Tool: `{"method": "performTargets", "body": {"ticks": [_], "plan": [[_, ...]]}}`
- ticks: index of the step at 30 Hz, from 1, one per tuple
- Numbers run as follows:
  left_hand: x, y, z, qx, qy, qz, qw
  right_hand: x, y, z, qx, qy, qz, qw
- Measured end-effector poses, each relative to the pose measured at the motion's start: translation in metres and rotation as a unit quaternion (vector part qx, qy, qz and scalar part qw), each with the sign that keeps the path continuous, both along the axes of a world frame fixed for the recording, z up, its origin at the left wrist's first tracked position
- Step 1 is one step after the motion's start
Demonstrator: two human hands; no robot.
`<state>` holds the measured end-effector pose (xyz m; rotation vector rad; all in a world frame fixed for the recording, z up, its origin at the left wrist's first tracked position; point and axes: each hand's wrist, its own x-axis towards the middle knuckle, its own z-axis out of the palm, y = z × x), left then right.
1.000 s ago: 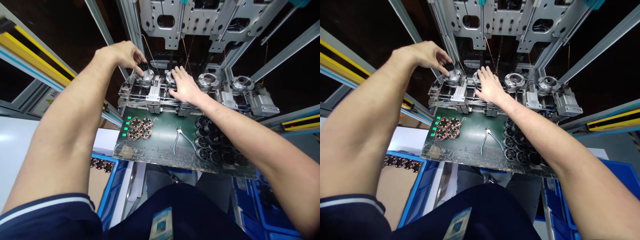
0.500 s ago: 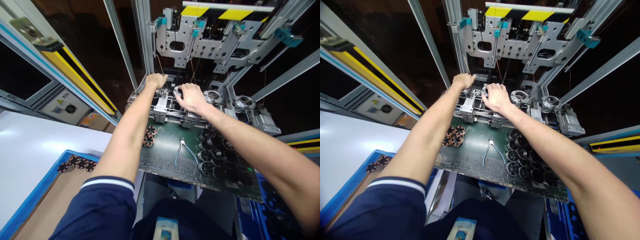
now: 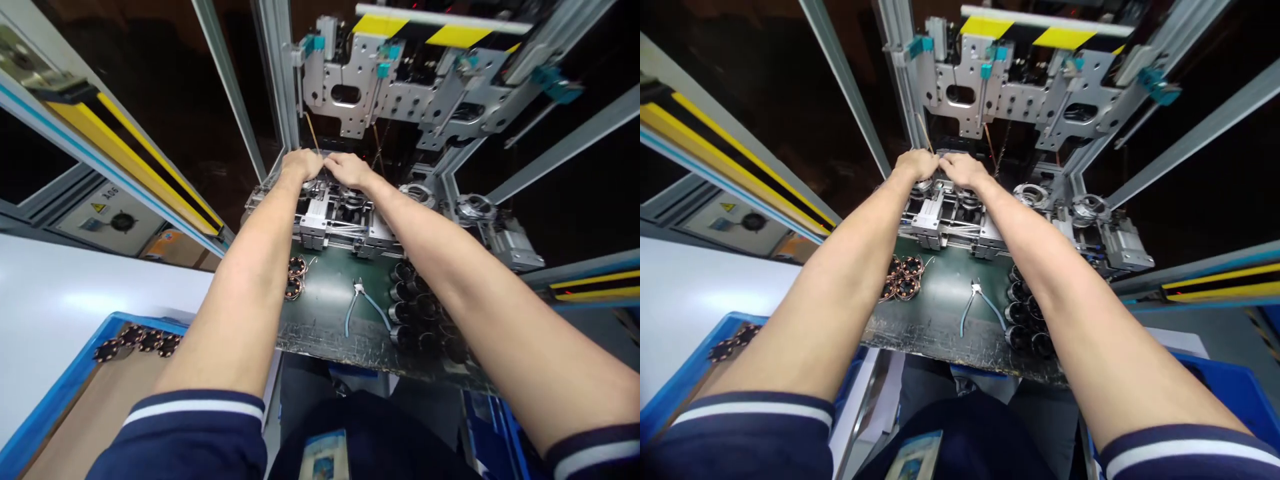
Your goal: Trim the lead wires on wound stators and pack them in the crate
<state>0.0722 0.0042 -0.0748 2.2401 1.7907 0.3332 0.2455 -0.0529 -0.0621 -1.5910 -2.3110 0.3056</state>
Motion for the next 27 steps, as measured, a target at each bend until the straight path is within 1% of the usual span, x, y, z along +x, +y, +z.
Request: {"method": "performTargets", "body": {"ticks": [2,3,5,6,7,8,9,10,11,12,13,14,15,16,17,18,19,21,24,27], "plan": [[-0.001,-0.01,0.011,0.007,0.004,0.016,1.0,0.008,-0.029,0.023,0.026,0.02,0.012,0.999],[-0.002,-0.016,0.017,0.02,-0.002,0.02,1.0,0.017,-0.05,0.036,0.046,0.035,0.02,0.998],[-0.004,-0.031,0.026,0.084,-0.057,0.036,0.994,0.045,-0.108,0.056,0.091,0.072,0.038,0.993],[-0.005,-0.042,0.028,0.135,-0.105,0.056,0.984,0.063,-0.145,0.061,0.11,0.09,0.051,0.989],[-0.004,-0.057,0.029,0.193,-0.159,0.082,0.965,0.083,-0.184,0.061,0.124,0.099,0.049,0.986],[-0.002,-0.076,0.026,0.249,-0.213,0.108,0.939,0.103,-0.224,0.057,0.127,0.094,0.043,0.987],[0.003,-0.099,0.022,0.297,-0.256,0.126,0.911,0.123,-0.263,0.047,0.124,0.083,0.026,0.988],[0.009,-0.127,0.015,0.329,-0.282,0.122,0.893,0.14,-0.3,0.033,0.125,0.074,-0.004,0.989],[0.018,-0.157,0.007,0.34,-0.294,0.083,0.889,0.154,-0.331,0.016,0.112,0.059,-0.032,0.991],[0.029,-0.188,-0.003,0.333,-0.295,0.021,0.896,0.164,-0.357,-0.004,0.086,0.043,-0.053,0.994],[0.041,-0.219,-0.013,0.305,-0.281,-0.068,0.907,0.17,-0.377,-0.024,0.069,0.035,-0.071,0.994],[0.054,-0.247,-0.023,0.251,-0.246,-0.181,0.918,0.173,-0.39,-0.042,0.06,0.033,-0.084,0.994],[0.068,-0.271,-0.032,0.188,-0.195,-0.284,0.92,0.173,-0.398,-0.058,0.055,0.034,-0.093,0.994],[0.081,-0.29,-0.041,0.129,-0.144,-0.356,0.914,0.171,-0.402,-0.07,0.056,0.039,-0.101,0.993],[0.094,-0.304,-0.049,0.081,-0.101,-0.4,0.907,0.168,-0.403,-0.078,0.06,0.046,-0.105,0.992],[0.106,-0.312,-0.056,0.049,-0.07,-0.419,0.904,0.164,-0.402,-0.083,0.065,0.055,-0.107,0.991],[0.116,-0.317,-0.061,0.031,-0.052,-0.421,0.905,0.162,-0.402,-0.083,0.071,0.065,-0.106,0.99],[0.132,-0.318,-0.066,0.024,-0.042,-0.407,0.912,0.159,-0.405,-0.078,0.086,0.09,-0.107,0.986],[0.145,-0.312,-0.064,0.021,-0.05,-0.393,0.918,0.162,-0.422,-0.062,0.109,0.144,-0.124,0.976],[0.15,-0.314,-0.055,0.013,-0.091,-0.379,0.921,0.168,-0.448,-0.046,0.132,0.204,-0.156,0.957]]}}
